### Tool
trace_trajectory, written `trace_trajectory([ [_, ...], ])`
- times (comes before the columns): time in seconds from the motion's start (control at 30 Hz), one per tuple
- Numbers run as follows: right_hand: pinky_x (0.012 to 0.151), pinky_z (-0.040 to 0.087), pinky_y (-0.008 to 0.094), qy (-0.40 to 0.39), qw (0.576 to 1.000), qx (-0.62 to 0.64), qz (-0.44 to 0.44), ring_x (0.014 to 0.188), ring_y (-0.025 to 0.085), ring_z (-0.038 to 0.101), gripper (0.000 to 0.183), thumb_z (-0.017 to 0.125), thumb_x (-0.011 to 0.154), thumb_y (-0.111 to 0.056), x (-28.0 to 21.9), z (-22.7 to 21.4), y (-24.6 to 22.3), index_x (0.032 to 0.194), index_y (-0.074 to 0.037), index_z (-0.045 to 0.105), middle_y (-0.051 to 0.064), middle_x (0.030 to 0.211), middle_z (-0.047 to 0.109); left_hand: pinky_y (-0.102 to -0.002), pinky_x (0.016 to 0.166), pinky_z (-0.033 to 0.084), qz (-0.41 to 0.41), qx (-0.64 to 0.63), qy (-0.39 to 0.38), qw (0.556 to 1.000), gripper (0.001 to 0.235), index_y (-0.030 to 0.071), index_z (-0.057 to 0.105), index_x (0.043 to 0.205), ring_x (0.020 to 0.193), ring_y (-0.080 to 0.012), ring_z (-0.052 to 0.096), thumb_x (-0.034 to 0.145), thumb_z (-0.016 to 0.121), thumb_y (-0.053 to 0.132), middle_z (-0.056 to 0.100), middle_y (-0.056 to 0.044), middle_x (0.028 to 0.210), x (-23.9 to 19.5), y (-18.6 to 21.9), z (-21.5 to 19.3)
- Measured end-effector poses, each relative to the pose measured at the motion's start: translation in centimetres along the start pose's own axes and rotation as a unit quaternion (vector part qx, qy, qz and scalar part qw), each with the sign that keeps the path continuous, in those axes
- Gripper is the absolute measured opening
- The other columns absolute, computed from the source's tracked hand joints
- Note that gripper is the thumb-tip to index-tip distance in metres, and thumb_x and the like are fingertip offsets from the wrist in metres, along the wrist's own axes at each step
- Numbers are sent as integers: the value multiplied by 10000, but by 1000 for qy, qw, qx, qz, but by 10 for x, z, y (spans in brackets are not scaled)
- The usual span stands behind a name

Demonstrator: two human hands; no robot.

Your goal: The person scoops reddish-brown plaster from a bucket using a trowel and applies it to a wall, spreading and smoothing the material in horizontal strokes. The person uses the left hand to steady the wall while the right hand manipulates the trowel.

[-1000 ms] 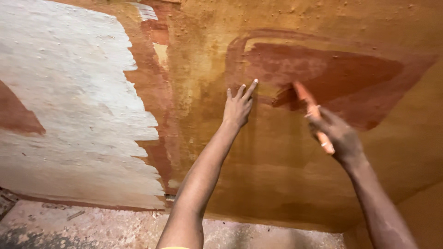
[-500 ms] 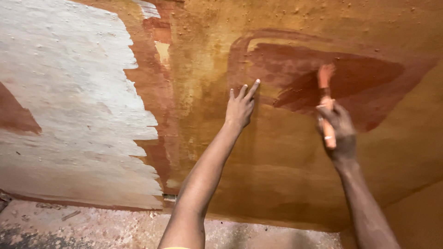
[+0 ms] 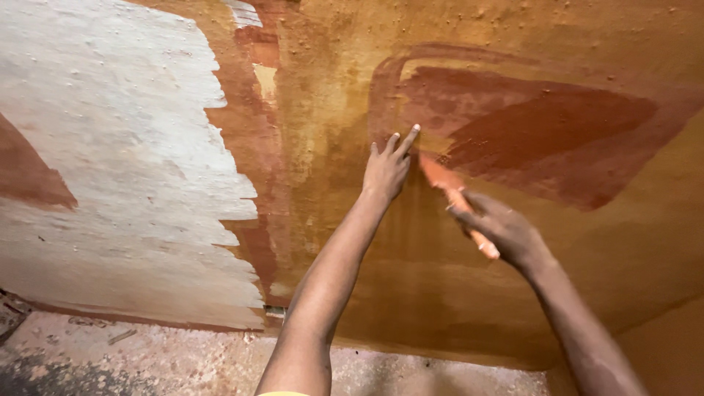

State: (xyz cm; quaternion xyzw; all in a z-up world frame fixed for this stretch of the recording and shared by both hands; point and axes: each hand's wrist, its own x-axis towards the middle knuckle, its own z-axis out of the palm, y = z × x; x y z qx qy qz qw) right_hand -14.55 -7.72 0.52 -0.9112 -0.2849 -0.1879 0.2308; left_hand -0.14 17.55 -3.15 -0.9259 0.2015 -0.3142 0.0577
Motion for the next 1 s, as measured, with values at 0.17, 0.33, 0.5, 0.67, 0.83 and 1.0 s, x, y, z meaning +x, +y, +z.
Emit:
trace_trajectory([
  [0.17, 867, 570, 387, 127, 969, 158, 143, 1104, 402, 664, 356, 684, 1045, -240, 1, -36, 8, 1395, -177, 668, 268, 1313, 643, -578, 1050, 480, 0, 9, -26, 1000, 318, 144, 737, 1187, 1485, -266, 318, 881, 705, 223, 12, 4, 1707, -2, 1, -9],
  [0.33, 958, 600, 380, 311, 937, -145, -68, 1225, 328, 673, 303, 654, 1114, -86, -7, -49, 21, 1415, -108, 629, 237, 1452, 604, -574, 1065, 464, -3, 12, -43, 999, 310, 137, 737, 1177, 1506, -257, 300, 881, 713, 225, -20, 5, 1712, -1, 2, -9],
  [0.5, 1033, 581, 438, 391, 907, -155, -30, 1273, 399, 648, 219, 691, 1120, -95, -6, -27, 10, 1335, -73, 658, 249, 1421, 601, -614, 1150, 347, -17, 4, -35, 999, 521, 156, 559, 1406, 1522, -294, 275, 917, 681, 289, 78, -75, 1702, -2, 16, -8],
  [0.67, 1044, 569, 439, 393, 916, -76, -33, 1237, 361, 675, 211, 667, 1110, -90, 7, -3, -21, 1317, -51, 652, 200, 1348, 665, -658, 1187, 286, 37, -304, 78, 949, 1118, 113, 123, 1645, 1535, -355, 301, 839, 616, 709, 228, -164, 1716, -37, 84, -39],
  [0.83, 1017, 581, 412, 370, 927, -40, -57, 1207, 349, 690, 284, 673, 1066, -105, 18, 9, -34, 1341, -46, 637, 195, 1320, 668, -644, 1205, 270, 86, -493, 119, 858, 1272, 29, 14, 1650, 1559, -448, 223, 800, 570, 796, 135, -289, 1700, -50, 126, -78],
  [1.0, 1038, 579, 399, 296, 953, 36, -48, 1246, 309, 684, 488, 717, 1012, -139, 12, -3, -19, 1469, -56, 565, 170, 1415, 648, -587, 1178, 402, 53, -496, 184, 847, 958, 27, 168, 1651, 1520, -486, 375, 976, 647, 510, 281, -293, 1676, -38, 131, -90],
])
